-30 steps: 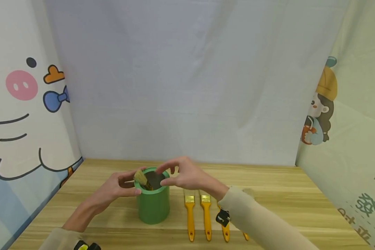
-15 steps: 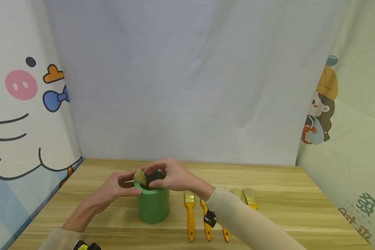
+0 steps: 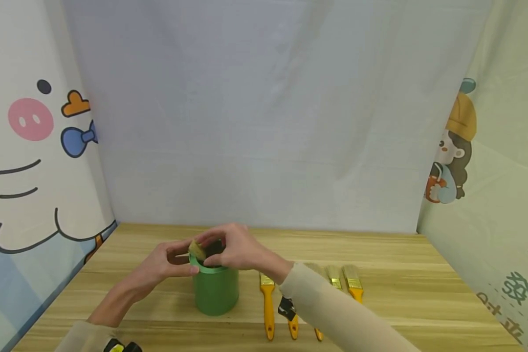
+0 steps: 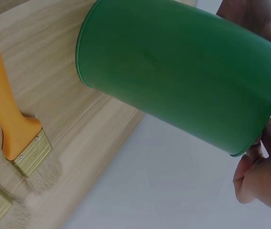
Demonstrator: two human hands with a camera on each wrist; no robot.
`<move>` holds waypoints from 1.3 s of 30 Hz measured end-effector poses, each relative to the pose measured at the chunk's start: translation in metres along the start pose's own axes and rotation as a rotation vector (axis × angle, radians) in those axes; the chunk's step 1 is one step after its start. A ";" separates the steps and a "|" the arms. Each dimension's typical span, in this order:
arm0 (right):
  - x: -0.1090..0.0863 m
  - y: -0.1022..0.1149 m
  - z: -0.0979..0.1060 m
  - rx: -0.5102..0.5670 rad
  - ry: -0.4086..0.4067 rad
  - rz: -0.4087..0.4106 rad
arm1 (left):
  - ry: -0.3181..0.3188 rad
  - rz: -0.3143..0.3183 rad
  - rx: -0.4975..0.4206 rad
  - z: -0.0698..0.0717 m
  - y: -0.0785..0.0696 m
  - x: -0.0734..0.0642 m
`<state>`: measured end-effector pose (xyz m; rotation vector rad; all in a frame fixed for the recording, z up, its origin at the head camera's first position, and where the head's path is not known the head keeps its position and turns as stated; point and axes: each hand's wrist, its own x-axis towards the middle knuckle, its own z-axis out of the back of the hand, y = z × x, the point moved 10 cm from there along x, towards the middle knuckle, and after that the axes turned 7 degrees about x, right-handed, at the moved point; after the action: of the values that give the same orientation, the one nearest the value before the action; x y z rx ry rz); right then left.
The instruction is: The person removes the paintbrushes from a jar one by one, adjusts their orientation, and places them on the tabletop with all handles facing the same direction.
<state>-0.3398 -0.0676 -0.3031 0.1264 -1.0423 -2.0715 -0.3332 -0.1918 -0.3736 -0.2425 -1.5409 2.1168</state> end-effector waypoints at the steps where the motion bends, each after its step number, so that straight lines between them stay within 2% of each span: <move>1: 0.001 0.000 -0.001 -0.009 -0.008 0.001 | -0.001 0.002 -0.001 0.000 0.000 0.000; 12: 0.002 0.009 -0.006 -0.202 -0.076 0.093 | -0.012 0.033 0.003 0.000 0.002 -0.001; 16: 0.000 0.006 -0.004 -0.145 -0.090 0.095 | -0.011 0.044 0.004 0.000 0.003 -0.001; 23: -0.003 -0.003 0.003 0.027 -0.105 0.088 | -0.004 0.043 0.000 0.001 0.004 -0.001; 25: -0.004 -0.001 0.005 0.004 -0.109 0.125 | 0.000 0.034 0.001 0.001 0.004 0.000; 29: -0.006 0.003 0.007 -0.117 -0.126 0.203 | 0.000 0.022 0.004 0.001 0.003 0.000; 32: -0.007 0.002 0.008 -0.174 -0.136 0.209 | -0.005 0.019 0.009 0.001 0.003 0.000; 36: -0.008 -0.001 0.011 -0.184 -0.148 0.198 | -0.007 0.012 0.015 0.002 0.002 0.000; 39: -0.009 -0.003 0.015 -0.135 -0.170 0.199 | -0.005 0.010 0.018 0.002 0.002 0.000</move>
<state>-0.3421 -0.0509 -0.2979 -0.2169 -0.9694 -1.9876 -0.3348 -0.1938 -0.3747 -0.2391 -1.5261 2.1398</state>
